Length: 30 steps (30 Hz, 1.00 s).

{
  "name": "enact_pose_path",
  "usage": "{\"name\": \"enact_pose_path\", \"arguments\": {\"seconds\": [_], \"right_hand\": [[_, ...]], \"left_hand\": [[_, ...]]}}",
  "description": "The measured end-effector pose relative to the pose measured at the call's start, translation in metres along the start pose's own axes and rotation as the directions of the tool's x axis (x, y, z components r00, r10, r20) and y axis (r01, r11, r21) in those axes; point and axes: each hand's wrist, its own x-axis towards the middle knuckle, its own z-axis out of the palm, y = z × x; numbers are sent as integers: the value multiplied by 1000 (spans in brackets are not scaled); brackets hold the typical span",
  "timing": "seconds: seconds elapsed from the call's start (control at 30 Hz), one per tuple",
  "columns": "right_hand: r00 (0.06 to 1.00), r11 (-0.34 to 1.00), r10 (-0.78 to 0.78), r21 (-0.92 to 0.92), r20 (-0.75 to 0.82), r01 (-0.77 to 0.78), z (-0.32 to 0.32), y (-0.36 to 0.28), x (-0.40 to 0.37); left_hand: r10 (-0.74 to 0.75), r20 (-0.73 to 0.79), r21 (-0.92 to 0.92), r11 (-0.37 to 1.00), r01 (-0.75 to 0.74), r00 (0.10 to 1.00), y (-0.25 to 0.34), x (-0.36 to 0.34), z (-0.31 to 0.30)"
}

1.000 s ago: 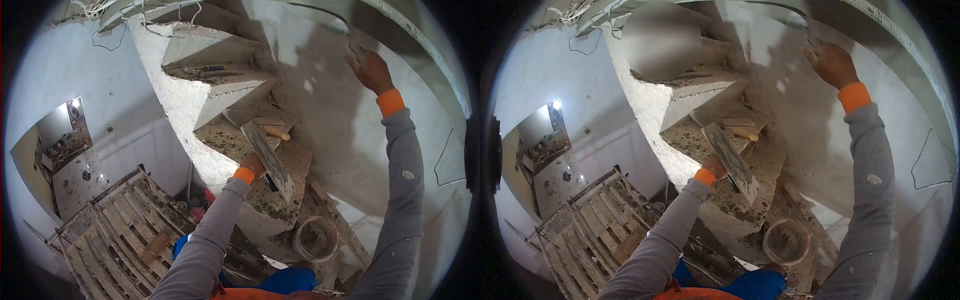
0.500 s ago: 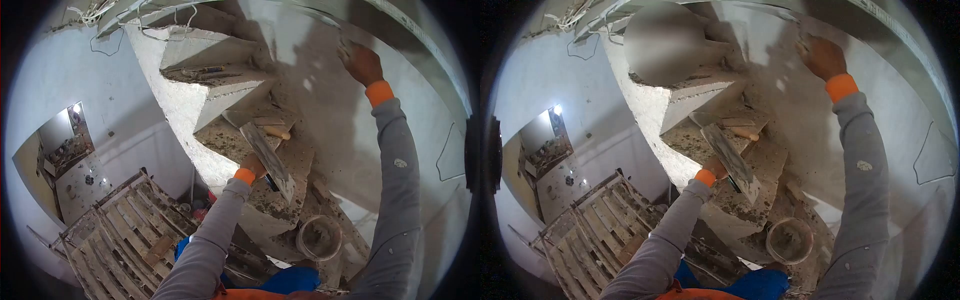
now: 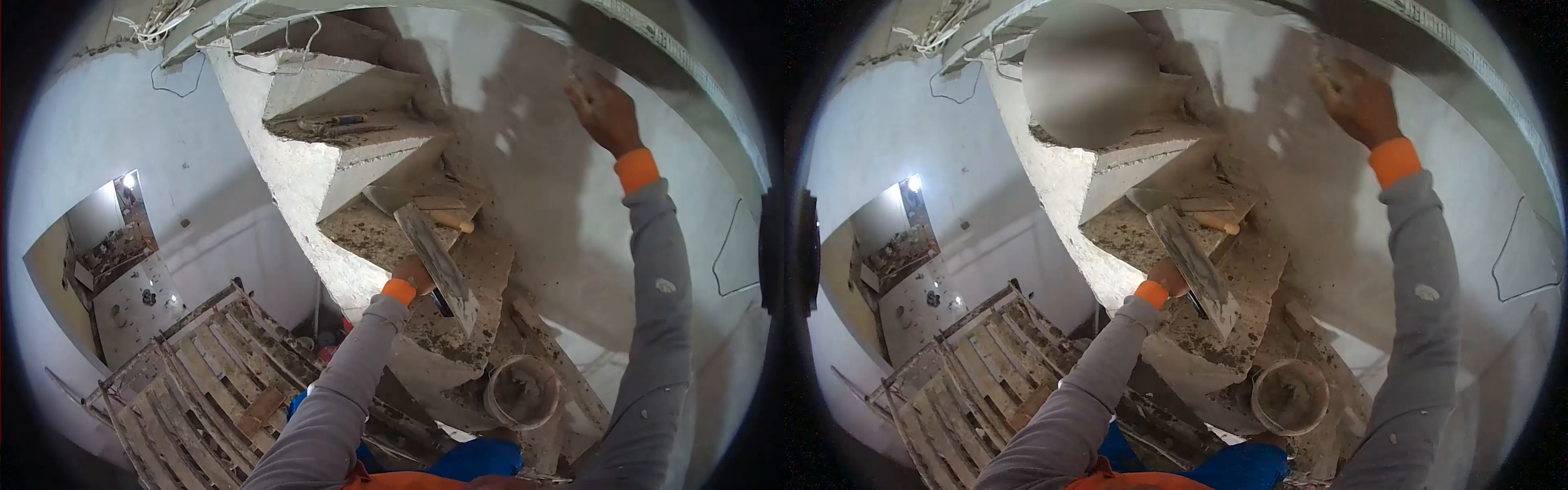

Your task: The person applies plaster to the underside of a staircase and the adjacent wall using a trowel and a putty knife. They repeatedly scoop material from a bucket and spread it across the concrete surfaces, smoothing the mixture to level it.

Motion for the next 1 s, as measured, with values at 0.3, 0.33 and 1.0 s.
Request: {"name": "enact_pose_path", "arguments": {"seconds": [0.3,0.33,1.0], "right_hand": [[979,988,142,-86,146,-130,39,-60,53],[975,987,160,-55,153,-153,32,-59,52],[994,975,97,-203,41,-86,-8,15,-1]], "left_hand": [[57,-70,110,993,-49,996,-5,-1,6],[64,-79,104,993,-55,995,-7,0,8],[47,-73,44,998,-44,996,1,-3,-1]]}}
